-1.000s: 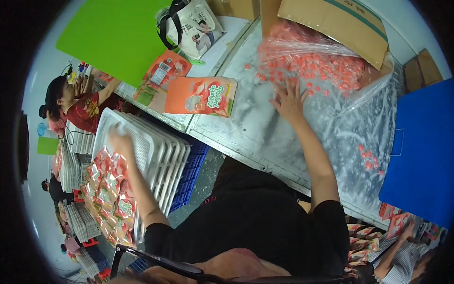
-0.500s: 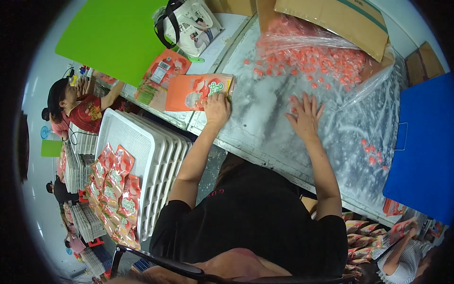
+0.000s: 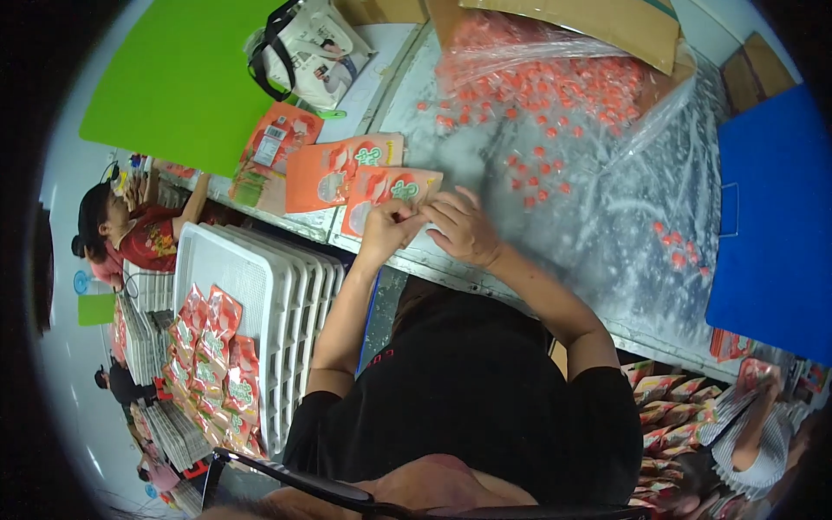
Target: Filling plastic bags with small pink candies and placing the filled bags onto a tray.
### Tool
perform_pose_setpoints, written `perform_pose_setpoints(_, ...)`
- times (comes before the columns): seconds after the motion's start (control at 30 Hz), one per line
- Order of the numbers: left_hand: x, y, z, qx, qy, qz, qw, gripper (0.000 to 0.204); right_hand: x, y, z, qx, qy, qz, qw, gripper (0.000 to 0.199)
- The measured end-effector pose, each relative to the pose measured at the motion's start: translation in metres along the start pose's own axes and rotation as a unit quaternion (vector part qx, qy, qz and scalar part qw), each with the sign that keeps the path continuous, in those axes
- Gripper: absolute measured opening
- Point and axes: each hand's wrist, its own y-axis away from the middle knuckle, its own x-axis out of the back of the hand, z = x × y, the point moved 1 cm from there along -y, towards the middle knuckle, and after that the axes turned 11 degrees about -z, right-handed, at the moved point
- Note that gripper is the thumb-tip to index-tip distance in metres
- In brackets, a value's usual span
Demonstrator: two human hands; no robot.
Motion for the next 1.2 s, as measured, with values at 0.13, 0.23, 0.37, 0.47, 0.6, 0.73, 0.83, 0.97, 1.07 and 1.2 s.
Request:
perform_pose_setpoints(0.13,-0.006,-0.002,-0.013,0.007,0.168,0.042,0.985,0.026,-0.006,0.012,0.004,0.001,-0.022,-0.018,1.0,0.043)
perform_pose_setpoints(0.23,-0.018,-0.004,-0.008,-0.024,-0.012,0.043,0.999,0.027,0.003,0.01,-0.011,0.03,-0.043,-0.037,0.998,0.039)
perform_pose_setpoints(0.37,-0.023,0.006,0.028,-0.118,-0.13,0.054,0.983,0.023,0.011,0.011,-0.02,-0.052,-0.199,-0.159,0.966,0.035)
perform_pose_setpoints(0.47,-0.03,0.015,0.046,-0.133,-0.199,0.046,0.97,0.025,0.016,0.007,-0.016,-0.014,-0.252,-0.194,0.948,0.037)
perform_pose_setpoints(0.6,-0.016,0.02,0.062,0.018,-0.217,-0.068,0.974,0.028,0.023,0.008,-0.003,0.014,-0.22,-0.251,0.942,0.04)
perform_pose_setpoints(0.73,0.001,0.018,0.055,-0.122,-0.211,-0.256,0.936,0.102,0.049,0.014,-0.019,0.071,-0.238,-0.171,0.954,0.034)
perform_pose_setpoints(0.83,-0.004,0.013,0.055,-0.077,-0.15,-0.39,0.905,0.114,0.069,0.014,-0.026,0.059,-0.233,-0.214,0.947,0.023)
perform_pose_setpoints(0.97,-0.014,0.01,0.052,-0.032,-0.031,-0.382,0.923,0.101,0.066,0.035,-0.004,0.089,-0.294,-0.139,0.941,0.019)
perform_pose_setpoints(1.07,-0.013,0.016,0.047,-0.032,0.005,-0.323,0.946,0.095,0.053,0.062,0.035,-0.125,-0.18,0.096,0.971,0.032)
perform_pose_setpoints(1.2,-0.012,0.019,0.035,-0.071,0.022,-0.268,0.961,0.092,0.032,0.062,0.072,-0.251,0.04,0.095,0.963,0.057)
